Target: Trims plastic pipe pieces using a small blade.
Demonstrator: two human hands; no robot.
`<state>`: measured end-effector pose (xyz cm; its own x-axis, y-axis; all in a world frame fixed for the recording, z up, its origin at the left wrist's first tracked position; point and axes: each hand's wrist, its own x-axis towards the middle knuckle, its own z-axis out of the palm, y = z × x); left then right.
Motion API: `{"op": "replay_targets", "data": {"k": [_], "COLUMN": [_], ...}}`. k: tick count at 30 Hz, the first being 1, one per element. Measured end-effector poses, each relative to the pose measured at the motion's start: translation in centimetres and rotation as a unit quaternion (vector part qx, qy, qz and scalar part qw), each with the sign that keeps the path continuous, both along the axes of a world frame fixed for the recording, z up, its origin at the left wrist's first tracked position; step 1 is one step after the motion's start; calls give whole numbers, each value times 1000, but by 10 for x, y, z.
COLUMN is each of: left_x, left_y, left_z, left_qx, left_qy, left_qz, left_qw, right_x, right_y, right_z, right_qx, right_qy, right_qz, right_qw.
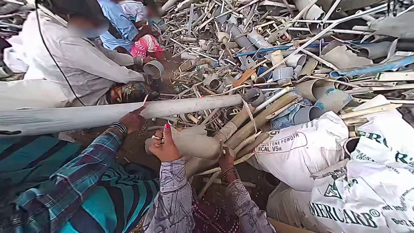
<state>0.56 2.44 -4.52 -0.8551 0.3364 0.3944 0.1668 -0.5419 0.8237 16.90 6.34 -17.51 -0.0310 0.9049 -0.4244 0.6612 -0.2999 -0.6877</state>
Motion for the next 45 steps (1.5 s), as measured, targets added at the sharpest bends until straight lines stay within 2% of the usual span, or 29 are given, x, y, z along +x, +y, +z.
{"op": "replay_targets", "data": {"k": [1,2,3,5,7,8,10,11,14,16,18,20,22,24,26,28,30,32,35,37,38,41,43,45], "left_x": [2,4,5,8,7,6,3,1,-5,-7,-3,-2,-2,-2,-6,-6,-2,0,0,-5,-8,-14,-9,0], "left_y": [1,3,7,12,13,14,12,11,8,9,10,11,11,9,6,2,-1,-4,-13,-18,-19,-20,-20,-22], "left_z": [-1,-3,-3,-6,-10,-11,-12,-13,-16,-17,-17,-15,-14,-12,-11,-5,2,11,23,26,26,25,29,31], "left_qx": [11,24,43,77,93,98,101,103,122,135,133,126,120,106,86,40,-37,-140,-200,-178,-160,-127,-130,-156], "left_qy": [9,26,49,91,104,104,100,101,104,112,122,118,111,101,94,100,112,111,75,27,2,-39,-27,7], "left_qz": [-10,-20,-29,-44,-58,-65,-77,-84,-114,-130,-132,-130,-131,-134,-155,-167,-130,-97,-128,-178,-202,-256,-289,-299], "left_qw": [1000,999,997,992,989,988,987,986,981,976,975,976,978,980,980,980,984,979,968,967,966,957,948,941], "right_x": [17,29,28,10,-13,-23,-28,-22,10,14,1,-19,-30,-22,-1,4,-15,-43,-72,-69,-61,-36,-38,-57], "right_y": [11,16,16,-7,-42,-53,-56,-48,-10,2,-14,-39,-53,-46,-25,-15,-28,-49,-77,-76,-69,-49,-55,-79], "right_z": [-28,-40,-34,3,35,39,27,13,-31,-28,4,29,26,2,-22,-19,13,52,84,75,64,29,37,59], "right_qx": [-12,-13,-3,70,216,288,342,315,116,52,101,231,315,267,119,69,108,188,248,215,164,30,58,195], "right_qy": [11,18,25,51,113,143,157,142,79,60,72,129,172,158,113,73,81,110,116,105,103,165,217,240], "right_qz": [-37,-49,-46,-20,0,3,-4,-19,-64,-83,-56,-27,-20,-45,-62,-39,-11,33,87,86,75,-27,-54,-10], "right_qw": [999,999,999,996,970,947,927,938,988,993,991,964,933,949,984,994,991,975,958,967,978,985,973,951]}}
